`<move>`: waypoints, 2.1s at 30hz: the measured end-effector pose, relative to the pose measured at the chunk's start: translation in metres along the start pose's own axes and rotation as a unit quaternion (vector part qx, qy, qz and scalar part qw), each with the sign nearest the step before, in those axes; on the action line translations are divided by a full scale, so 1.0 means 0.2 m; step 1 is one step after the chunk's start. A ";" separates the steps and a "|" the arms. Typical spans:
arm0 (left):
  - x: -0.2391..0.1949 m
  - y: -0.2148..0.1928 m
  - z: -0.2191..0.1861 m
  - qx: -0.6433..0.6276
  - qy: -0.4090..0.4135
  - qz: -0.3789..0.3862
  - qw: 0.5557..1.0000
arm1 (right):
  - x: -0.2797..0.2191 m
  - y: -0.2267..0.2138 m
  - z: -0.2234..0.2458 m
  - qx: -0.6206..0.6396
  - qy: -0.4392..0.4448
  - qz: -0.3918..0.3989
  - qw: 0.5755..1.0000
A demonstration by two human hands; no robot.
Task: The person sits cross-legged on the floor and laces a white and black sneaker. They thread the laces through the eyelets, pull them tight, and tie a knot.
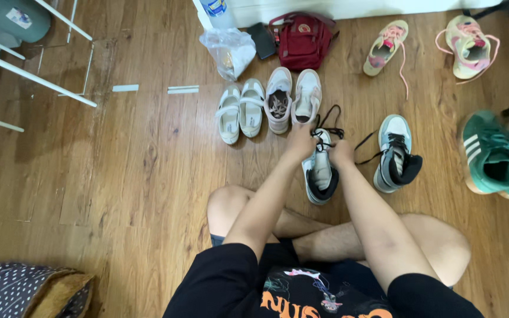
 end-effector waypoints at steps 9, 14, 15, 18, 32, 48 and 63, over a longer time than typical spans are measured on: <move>0.03 0.41 0.20 -0.117 -0.104 0.019 0.987 | -0.05 -0.04 -0.07 0.078 0.029 -0.026 0.996; 0.04 0.41 0.23 -0.161 -0.112 -0.039 0.980 | -0.07 -0.08 0.00 0.059 0.015 -0.023 0.998; 0.04 0.41 0.23 -0.166 -0.114 -0.059 0.978 | -0.07 -0.08 0.01 0.042 0.004 -0.023 0.999; 0.03 0.41 0.24 -0.172 -0.129 -0.062 0.975 | -0.07 -0.08 0.01 0.035 -0.017 -0.034 0.999; 0.11 0.42 0.24 -0.280 -0.178 -0.049 0.942 | -0.12 -0.14 0.08 0.083 0.027 -0.030 0.996; -0.11 0.04 0.01 -0.327 0.032 -0.107 0.939 | -0.30 -0.38 0.39 0.240 -0.192 0.016 0.951; -0.36 -0.45 -0.22 -0.287 0.184 -0.226 0.912 | -0.56 -0.75 0.78 0.307 -0.322 -0.046 0.894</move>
Point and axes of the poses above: each hand's wrist, its own x-axis towards the middle knuckle, its own y-axis out of the palm, z = x × y, the point moved 5 cm from there along x, towards the middle knuckle, and after that the axes turned 12 degrees about x, right-handed, at the moved point
